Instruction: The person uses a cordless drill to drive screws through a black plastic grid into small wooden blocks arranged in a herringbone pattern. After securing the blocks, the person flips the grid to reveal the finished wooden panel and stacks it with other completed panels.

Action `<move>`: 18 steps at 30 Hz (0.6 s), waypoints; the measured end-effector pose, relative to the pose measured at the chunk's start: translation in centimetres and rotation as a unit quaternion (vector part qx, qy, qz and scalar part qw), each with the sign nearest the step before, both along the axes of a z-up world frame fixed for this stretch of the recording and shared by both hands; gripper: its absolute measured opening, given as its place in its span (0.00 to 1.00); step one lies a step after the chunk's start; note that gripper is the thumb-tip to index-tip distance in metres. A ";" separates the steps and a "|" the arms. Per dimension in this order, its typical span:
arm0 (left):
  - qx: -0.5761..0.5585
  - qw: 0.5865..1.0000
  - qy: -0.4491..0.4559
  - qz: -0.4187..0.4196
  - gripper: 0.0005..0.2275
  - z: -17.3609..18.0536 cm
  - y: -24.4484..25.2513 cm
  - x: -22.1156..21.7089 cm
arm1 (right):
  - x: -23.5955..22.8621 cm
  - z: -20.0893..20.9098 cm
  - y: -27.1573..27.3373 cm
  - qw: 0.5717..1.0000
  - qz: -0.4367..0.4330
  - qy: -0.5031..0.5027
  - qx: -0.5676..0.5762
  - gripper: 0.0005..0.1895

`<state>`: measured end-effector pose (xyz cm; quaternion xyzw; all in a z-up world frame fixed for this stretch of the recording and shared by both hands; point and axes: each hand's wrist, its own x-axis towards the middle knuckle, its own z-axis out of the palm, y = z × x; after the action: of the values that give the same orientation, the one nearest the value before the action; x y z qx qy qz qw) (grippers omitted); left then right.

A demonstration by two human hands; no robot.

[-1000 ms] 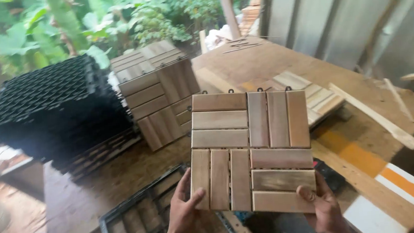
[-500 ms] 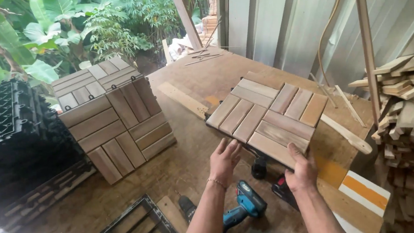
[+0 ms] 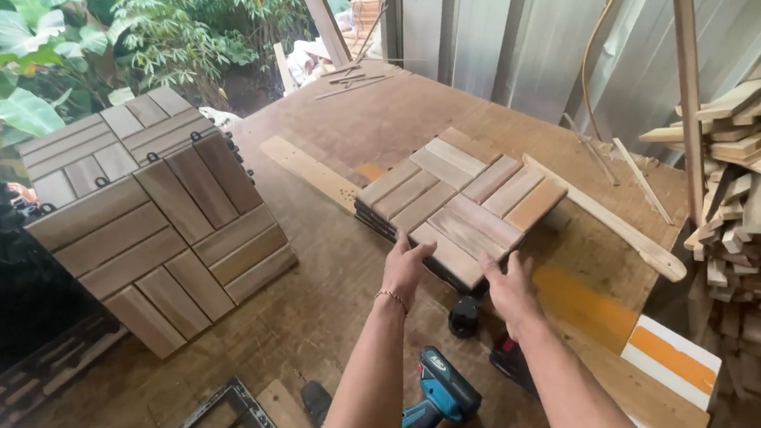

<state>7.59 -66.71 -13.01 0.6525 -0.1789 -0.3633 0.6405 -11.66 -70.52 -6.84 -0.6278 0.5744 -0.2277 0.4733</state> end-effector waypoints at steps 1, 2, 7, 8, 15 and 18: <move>0.002 1.000 0.000 -0.001 0.43 1.1 0.9 -0.9 | -0.1 -0.8 0.1 1.000 -0.001 0.000 0.002 0.50; -0.003 1.000 -0.014 -0.004 0.44 2.2 1.9 -1.8 | -0.3 -1.6 0.3 1.000 0.017 0.014 0.004 0.48; -0.052 0.998 -0.032 -0.017 0.48 4.6 3.5 -5.2 | 0.6 -1.7 -0.5 0.999 0.034 0.032 -0.006 0.45; -0.034 0.997 -0.052 -0.051 0.48 5.4 4.1 -5.7 | 1.0 -1.9 -1.4 0.997 0.036 0.062 -0.008 0.44; 0.080 0.984 -0.109 -0.117 0.43 2.8 5.7 -7.3 | 1.6 -4.3 -3.3 0.997 0.007 0.075 -0.003 0.37; 0.077 0.989 -0.086 -0.094 0.40 3.7 6.9 -8.2 | 1.8 -7.1 -4.7 0.999 -0.013 0.040 -0.004 0.35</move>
<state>-0.60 -59.79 -9.29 0.7087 -0.2656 -0.3773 0.5337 -9.83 -75.19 -13.91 -0.6309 0.5998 -0.2109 0.4447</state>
